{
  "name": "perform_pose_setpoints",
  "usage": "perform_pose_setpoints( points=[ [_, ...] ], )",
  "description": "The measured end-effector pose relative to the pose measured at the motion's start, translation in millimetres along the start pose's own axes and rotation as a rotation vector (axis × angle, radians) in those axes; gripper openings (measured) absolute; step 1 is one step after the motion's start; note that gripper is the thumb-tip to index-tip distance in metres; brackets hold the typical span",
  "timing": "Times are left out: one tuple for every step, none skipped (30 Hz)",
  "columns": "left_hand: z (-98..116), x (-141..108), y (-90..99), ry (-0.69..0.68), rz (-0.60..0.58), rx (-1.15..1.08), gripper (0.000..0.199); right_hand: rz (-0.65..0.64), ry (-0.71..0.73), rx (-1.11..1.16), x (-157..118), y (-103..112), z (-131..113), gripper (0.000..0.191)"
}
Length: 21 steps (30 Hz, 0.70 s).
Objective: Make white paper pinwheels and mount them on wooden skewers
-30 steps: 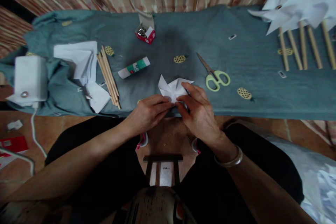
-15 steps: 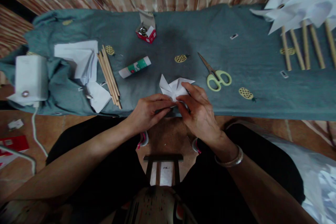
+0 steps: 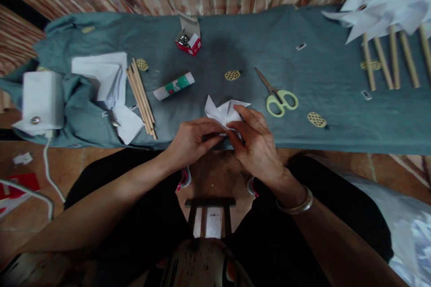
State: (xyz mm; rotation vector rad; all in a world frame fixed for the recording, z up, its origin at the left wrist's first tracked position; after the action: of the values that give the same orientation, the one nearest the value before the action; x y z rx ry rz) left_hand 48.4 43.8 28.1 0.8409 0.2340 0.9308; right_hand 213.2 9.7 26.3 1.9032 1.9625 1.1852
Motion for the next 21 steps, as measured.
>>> perform_pose_setpoints(
  points=[
    [-0.1, 0.6, -0.4, 0.018, -0.001, -0.008, 0.015, 0.003, 0.001, -0.004, 0.1, 0.5, -0.5, 0.01],
    [-0.1, 1.1, -0.7, 0.034, -0.003, -0.01, 0.016, 0.004, 0.003, -0.009, 0.2, 1.0, -0.9, 0.01],
    [-0.2, 1.3, -1.1, 0.048, -0.005, -0.008, 0.016, 0.003, 0.004, -0.014, 0.2, 1.6, -1.1, 0.01],
    [-0.2, 1.3, -1.2, 0.059, -0.005, -0.005, 0.017, -0.003, 0.001, -0.019, 0.1, 2.2, -0.9, 0.01],
    [-0.3, 1.2, -1.3, 0.066, -0.004, -0.003, 0.017, -0.008, -0.005, -0.023, -0.2, 2.8, -0.6, 0.01],
    [-0.3, 1.0, -1.3, 0.068, 0.0, 0.001, 0.017, -0.009, -0.01, -0.026, -0.5, 3.5, -0.2, 0.01],
    [-0.2, 0.9, -1.2, 0.065, 0.005, 0.002, 0.017, -0.007, -0.015, -0.027, -0.9, 4.2, 0.2, 0.009],
    [-0.2, 0.7, -1.2, 0.06, 0.009, 0.002, 0.017, -0.004, -0.021, -0.026, -1.3, 4.7, 0.6, 0.009],
    [-0.3, 0.7, -1.0, 0.055, 0.014, 0.002, 0.017, -0.001, -0.027, -0.024, -1.7, 5.2, 0.9, 0.009],
    [-0.4, 0.7, -1.0, 0.051, 0.018, 0.001, 0.016, 0.004, -0.031, -0.021, -2.1, 5.5, 1.0, 0.009],
    [-0.6, 0.9, -0.9, 0.047, 0.02, 0.0, 0.016, 0.007, -0.034, -0.016, -2.3, 5.7, 1.1, 0.009],
    [-0.8, 1.1, -0.8, 0.044, 0.02, -0.001, 0.016, 0.007, -0.037, -0.01, -2.5, 5.8, 1.2, 0.009],
    [-1.0, 1.4, -0.8, 0.041, 0.018, -0.004, 0.015, 0.004, -0.041, -0.004, -2.5, 5.8, 1.2, 0.009],
    [-1.0, 1.6, -0.5, 0.037, 0.018, -0.008, 0.015, -0.001, -0.044, 0.0, -2.5, 5.7, 1.3, 0.009],
    [-1.0, 1.9, -0.3, 0.032, 0.019, -0.012, 0.015, -0.008, -0.045, 0.002, -2.4, 5.6, 1.3, 0.009],
    [-0.8, 2.1, 0.1, 0.028, 0.019, -0.017, 0.015, -0.013, -0.045, 0.001, -2.2, 5.5, 1.2, 0.009],
    [-0.7, 2.3, 0.4, 0.026, 0.019, -0.019, 0.015, -0.017, -0.045, -0.004, -2.1, 5.4, 1.2, 0.008],
    [-0.5, 2.5, 0.6, 0.025, 0.017, -0.019, 0.015, -0.02, -0.043, -0.009, -1.9, 5.3, 1.2, 0.008],
    [-0.4, 2.6, 0.8, 0.026, 0.018, -0.014, 0.015, -0.023, -0.042, -0.013, -1.8, 5.2, 1.1, 0.008],
    [-0.5, 2.8, 0.7, 0.031, 0.016, -0.008, 0.014, -0.024, -0.041, -0.015, -1.8, 5.0, 1.1, 0.008],
    [-0.6, 3.0, 0.6, 0.035, 0.015, -0.002, 0.014, -0.022, -0.041, -0.013, -1.8, 5.0, 1.0, 0.008]
  ],
)
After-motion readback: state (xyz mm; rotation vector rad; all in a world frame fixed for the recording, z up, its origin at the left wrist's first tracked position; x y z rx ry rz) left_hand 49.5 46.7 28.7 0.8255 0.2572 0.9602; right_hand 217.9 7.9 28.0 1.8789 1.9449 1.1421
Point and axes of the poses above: each hand's wrist, its own x-axis towards the middle knuckle, its own y-axis out of the back of the hand, z = x × y, the point moved 3 cm from there along x, towards the middle knuckle, and after that the axes turned 10 degrees about x, right-handed, at the moved point
